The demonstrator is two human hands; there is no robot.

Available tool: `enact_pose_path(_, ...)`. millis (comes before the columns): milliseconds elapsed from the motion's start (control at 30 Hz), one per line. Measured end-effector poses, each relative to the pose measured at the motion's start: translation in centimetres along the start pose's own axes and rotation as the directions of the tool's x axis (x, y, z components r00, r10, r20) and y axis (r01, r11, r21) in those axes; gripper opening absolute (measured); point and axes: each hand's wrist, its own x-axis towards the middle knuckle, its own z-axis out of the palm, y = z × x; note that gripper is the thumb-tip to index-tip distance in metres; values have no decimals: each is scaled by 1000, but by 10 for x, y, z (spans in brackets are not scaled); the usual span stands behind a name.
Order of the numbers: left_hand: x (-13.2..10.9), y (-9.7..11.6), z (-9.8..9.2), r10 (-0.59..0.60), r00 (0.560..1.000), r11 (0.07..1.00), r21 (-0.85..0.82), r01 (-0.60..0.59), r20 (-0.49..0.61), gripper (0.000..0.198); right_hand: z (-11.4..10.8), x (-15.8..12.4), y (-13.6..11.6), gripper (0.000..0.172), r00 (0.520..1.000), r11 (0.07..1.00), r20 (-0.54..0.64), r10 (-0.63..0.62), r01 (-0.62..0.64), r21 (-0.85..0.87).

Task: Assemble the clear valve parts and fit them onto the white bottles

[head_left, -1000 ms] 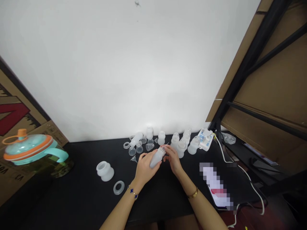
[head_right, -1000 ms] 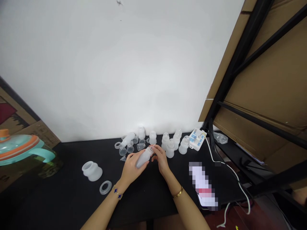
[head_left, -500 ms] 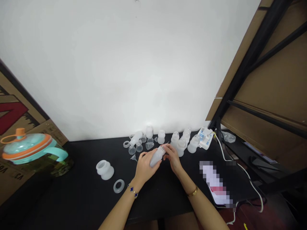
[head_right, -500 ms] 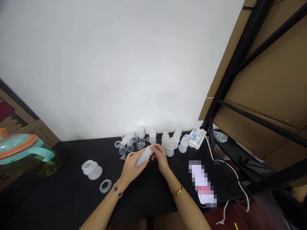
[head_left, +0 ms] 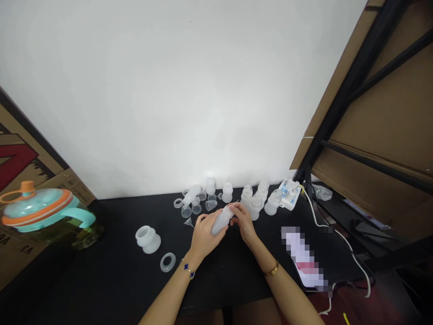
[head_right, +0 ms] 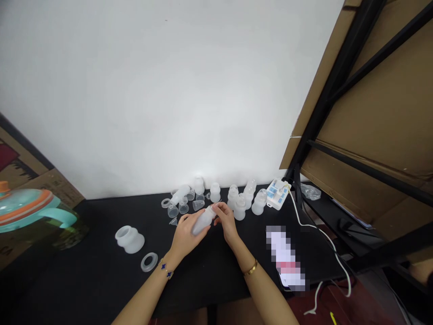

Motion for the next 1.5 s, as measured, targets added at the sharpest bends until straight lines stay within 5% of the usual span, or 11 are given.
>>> enact_pose_path(1100,0,1,0,16,1000,1000,1,-16,11,45,-3,3,8,35,1000,1000,-24,-6,6,-11)
enact_pose_path(1500,0,1,-1,-28,999,999,44,29,-17,44,-1,-1,0,28,999,1000,54,-6,6,3)
